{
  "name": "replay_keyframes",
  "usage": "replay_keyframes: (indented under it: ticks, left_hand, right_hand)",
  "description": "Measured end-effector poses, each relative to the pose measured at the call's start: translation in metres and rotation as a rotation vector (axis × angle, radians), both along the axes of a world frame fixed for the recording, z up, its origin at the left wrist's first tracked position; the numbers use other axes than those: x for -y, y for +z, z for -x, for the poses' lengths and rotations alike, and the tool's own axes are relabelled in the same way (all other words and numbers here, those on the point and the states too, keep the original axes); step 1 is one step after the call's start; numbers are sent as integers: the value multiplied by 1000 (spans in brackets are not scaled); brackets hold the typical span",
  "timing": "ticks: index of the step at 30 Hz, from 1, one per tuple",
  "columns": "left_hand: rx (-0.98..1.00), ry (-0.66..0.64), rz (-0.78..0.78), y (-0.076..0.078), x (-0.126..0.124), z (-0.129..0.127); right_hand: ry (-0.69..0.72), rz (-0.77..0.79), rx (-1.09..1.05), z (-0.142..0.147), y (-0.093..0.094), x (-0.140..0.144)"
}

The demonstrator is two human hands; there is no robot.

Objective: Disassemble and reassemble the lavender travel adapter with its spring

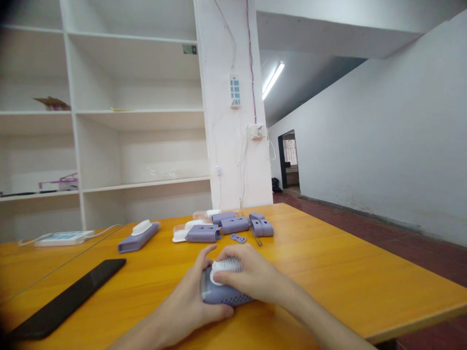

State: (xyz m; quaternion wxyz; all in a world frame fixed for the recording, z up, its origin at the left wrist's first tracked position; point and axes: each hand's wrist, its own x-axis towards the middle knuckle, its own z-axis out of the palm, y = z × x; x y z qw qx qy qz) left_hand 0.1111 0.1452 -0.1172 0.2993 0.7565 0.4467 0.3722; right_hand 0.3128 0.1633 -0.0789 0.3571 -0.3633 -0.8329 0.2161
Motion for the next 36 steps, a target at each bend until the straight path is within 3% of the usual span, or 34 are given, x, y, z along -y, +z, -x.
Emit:
replay_keyframes:
  ticks: [11, 16, 19, 21, 23, 27, 30, 33, 36]
  left_hand:
    - [31, -84, -83, 4, -6, 14]
    - [-59, -214, -97, 25, -17, 30]
    - [-218, -242, -82, 40, -20, 51]
    - [-358, -176, -79, 45, -23, 72]
    - [-430, -7, -137, 47, -29, 95]
    - [-416, 213, -318, 47, -46, 121]
    - [-393, 264, -455, 52, -41, 106]
    - [-399, 182, -533, 55, -20, 75]
    - [-472, 104, -474, 48, -6, 59]
  right_hand:
    - [-2, -14, -72, 23, -1, -3]
    - [-36, -19, -142, 32, 0, 7]
    - [-18, -114, -235, 34, 1, 16]
    - [-3, -239, -223, 33, 1, 20]
    - [-6, -324, -166, 31, -1, 22]
    - [-50, -327, -136, 31, -5, 24]
    - [-79, -335, -114, 33, -8, 22]
    - [-105, -332, -112, 33, -9, 19]
    - [-134, -316, -122, 32, -10, 15]
